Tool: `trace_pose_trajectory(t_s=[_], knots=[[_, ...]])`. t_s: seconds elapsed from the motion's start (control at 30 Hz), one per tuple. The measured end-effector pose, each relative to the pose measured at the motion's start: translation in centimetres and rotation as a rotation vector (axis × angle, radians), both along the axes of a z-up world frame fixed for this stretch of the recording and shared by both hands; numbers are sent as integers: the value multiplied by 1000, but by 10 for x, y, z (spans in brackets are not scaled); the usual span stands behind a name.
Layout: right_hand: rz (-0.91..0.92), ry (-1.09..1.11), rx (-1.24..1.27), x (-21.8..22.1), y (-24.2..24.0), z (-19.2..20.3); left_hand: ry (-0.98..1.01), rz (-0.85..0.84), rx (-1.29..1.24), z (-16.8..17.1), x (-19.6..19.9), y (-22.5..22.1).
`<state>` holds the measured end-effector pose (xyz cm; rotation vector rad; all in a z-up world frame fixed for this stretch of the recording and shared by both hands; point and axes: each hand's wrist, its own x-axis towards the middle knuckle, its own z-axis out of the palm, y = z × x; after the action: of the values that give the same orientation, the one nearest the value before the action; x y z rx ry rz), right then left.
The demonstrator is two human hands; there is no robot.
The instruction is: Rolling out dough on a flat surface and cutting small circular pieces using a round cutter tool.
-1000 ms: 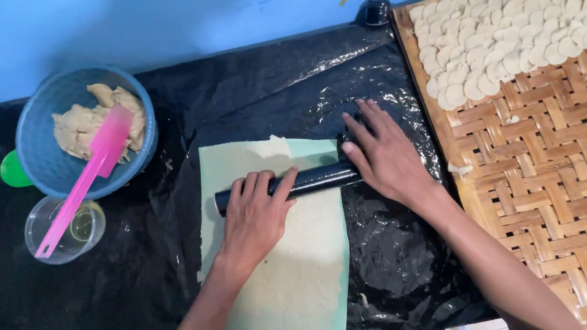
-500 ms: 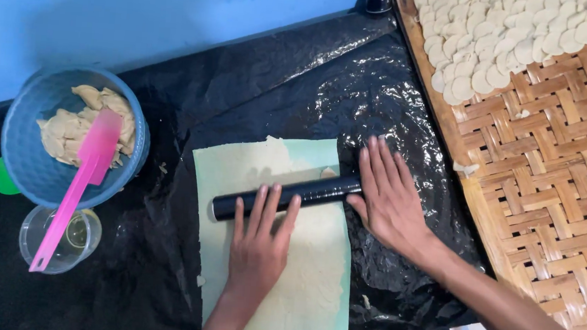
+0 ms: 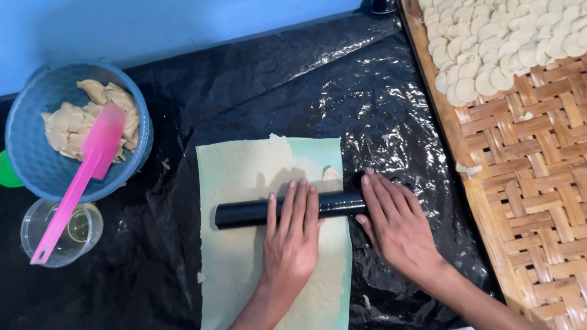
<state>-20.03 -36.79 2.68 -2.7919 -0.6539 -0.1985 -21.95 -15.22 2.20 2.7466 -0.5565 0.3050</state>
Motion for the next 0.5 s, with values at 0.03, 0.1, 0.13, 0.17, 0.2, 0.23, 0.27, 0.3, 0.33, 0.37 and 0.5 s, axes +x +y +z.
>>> trace_pose_trajectory(t_s=[0.03,0.1,0.13,0.17,0.2,0.23,0.27,0.3,0.33,0.37,0.5], knots=[[18,-13,-41,5,2,-3,14,12,70,4,3,-2],[40,-4,-21,17,3,0,70,35,51,7,14,-4],[60,-6,-6,24,3,1,114,57,27,8,20,-6],[59,3,-4,32,4,0,123,56,29,8,27,-6],[55,41,12,39,4,0,131,67,-1,8,34,-7],[49,75,27,48,5,0,135,77,-31,8,42,-8],[47,80,28,57,6,0,140,76,-30,8,50,-7],[45,88,21,64,7,0,149,85,-18,8,58,-7],[42,95,13,72,8,0,158,95,-7,8,65,-5],[46,99,15,82,9,0,161,98,-4,9,74,-5],[39,158,-37,119,13,-3,152,99,48,12,111,-2]])
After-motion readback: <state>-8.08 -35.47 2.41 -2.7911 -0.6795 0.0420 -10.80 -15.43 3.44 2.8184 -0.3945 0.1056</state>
